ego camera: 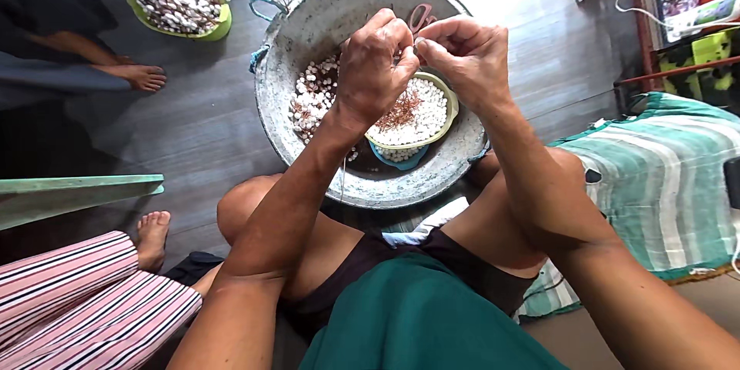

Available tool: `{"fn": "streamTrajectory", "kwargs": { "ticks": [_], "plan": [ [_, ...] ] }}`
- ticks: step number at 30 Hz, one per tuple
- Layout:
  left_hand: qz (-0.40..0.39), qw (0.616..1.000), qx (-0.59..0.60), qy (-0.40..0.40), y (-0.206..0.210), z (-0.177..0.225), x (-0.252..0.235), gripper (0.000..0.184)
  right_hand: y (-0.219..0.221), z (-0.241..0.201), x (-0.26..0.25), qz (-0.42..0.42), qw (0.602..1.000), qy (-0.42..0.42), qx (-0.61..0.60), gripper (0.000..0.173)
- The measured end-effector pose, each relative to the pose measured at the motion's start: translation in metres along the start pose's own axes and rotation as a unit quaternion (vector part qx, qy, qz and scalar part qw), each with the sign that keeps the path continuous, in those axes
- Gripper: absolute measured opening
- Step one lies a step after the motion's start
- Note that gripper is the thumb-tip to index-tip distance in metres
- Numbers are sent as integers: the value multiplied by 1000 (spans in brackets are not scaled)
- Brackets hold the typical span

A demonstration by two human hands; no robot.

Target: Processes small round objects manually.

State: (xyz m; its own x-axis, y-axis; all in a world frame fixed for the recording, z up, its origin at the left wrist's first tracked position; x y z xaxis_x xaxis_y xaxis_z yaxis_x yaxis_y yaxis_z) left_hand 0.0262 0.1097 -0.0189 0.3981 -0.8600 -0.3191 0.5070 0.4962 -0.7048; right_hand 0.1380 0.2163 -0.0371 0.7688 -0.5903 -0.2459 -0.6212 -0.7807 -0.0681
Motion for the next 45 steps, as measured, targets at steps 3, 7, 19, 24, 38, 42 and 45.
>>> {"fn": "streamTrajectory", "kwargs": {
  "ticks": [3, 7, 19, 24, 38, 42, 45],
  "plan": [
    [-10, 1000, -9, -3, 1, 0, 0, 12, 1, 1, 0, 0, 1000, 6, -3, 14],
    [-17, 1000, -17, -3, 2, 0, 0, 13, 1, 0, 0, -3, 1000, 4, 12, 13],
    [-36, 987, 140, -64, -1, -16, -3, 12, -3, -8, -4, 10, 1000, -8, 28, 24],
    [-5, 812, 545, -210, 1, -40, -2, 14, -18, 8, 10, 93, 984, 111, -100, 22],
    [26, 688, 672, -272, 28, -26, 13, 18, 49, 9, 15, 58, 953, 148, -258, 21],
    [27, 687, 672, -274, 22, -24, 13, 17, 54, 3, 12, 86, 956, 125, -250, 18],
    [48, 678, 681, -271, 12, -17, 13, 16, 64, -9, 14, 119, 953, 103, -257, 18]
  ]
}}
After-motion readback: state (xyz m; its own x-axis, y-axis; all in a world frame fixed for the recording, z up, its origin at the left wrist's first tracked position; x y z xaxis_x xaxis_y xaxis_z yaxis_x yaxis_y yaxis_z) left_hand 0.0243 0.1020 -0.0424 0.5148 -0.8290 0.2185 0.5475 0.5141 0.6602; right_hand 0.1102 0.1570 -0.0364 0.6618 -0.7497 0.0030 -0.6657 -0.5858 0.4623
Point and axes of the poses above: each hand's wrist, its own x-axis away from the middle knuckle, its own y-axis out of the palm, z = x × y, the point moved 7 cm from there along -x, towards the middle knuckle, and after that the axes turned 2 degrees about -x, right-handed, at the moved point
